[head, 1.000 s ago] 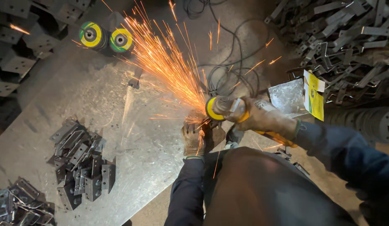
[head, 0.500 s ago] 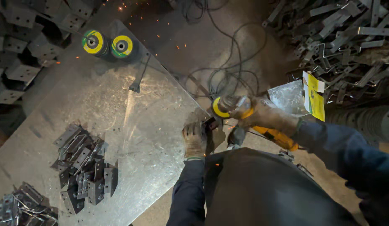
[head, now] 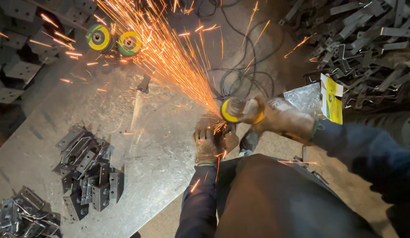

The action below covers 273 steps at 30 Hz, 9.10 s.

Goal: The person picks up small metal brackets from a pile on a steel worktable and grinds their edges with an angle grinder, producing sparks, then places the finished piece back on the table and takes the next bracket, repeating this cycle throughout the clip.

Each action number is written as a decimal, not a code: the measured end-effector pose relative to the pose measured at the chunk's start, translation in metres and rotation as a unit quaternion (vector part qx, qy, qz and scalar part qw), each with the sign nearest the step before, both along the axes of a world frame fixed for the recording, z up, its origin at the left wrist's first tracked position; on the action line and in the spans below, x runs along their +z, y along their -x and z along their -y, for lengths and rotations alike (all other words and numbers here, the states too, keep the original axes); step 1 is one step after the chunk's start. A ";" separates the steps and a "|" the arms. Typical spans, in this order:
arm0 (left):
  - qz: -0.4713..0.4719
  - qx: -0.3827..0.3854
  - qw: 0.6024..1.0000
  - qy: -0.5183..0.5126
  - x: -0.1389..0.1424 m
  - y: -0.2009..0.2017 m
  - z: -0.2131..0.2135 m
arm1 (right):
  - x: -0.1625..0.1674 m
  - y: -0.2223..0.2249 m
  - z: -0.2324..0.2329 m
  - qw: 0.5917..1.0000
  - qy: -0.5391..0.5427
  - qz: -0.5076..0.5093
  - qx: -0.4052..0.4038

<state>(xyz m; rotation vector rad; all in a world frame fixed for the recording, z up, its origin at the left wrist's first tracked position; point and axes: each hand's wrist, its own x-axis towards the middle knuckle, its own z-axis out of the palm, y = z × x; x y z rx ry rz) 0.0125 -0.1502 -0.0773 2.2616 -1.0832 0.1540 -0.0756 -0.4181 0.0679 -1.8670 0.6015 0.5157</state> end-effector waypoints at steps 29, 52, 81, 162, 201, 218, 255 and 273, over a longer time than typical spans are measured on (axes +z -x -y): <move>-0.028 0.021 0.999 -0.030 -0.020 0.004 0.005 | -0.055 0.016 0.006 0.995 -0.072 -0.044 -0.049; -0.031 0.016 0.999 -0.014 -0.021 0.010 0.000 | -0.030 0.019 -0.004 0.989 -0.113 0.054 -0.077; -0.030 0.027 0.994 -0.097 -0.032 0.010 0.001 | -0.075 0.041 0.006 0.950 -0.277 0.089 -0.114; -0.032 0.021 0.999 -0.035 -0.046 0.017 0.010 | -0.097 0.067 0.012 0.954 -0.227 0.186 -0.063; 0.045 0.039 0.998 -0.010 -0.043 0.004 0.025 | 0.017 0.010 0.012 0.984 0.161 -0.038 0.067; 0.036 0.039 0.998 -0.023 -0.040 0.009 0.030 | 0.023 -0.003 0.027 0.990 0.118 -0.071 0.039; 0.042 0.050 0.997 -0.034 -0.043 0.004 0.020 | -0.064 0.022 0.024 0.962 -0.249 0.082 -0.073; 0.038 0.039 0.998 -0.026 -0.037 0.000 0.016 | -0.065 0.015 0.029 0.978 -0.183 0.092 -0.028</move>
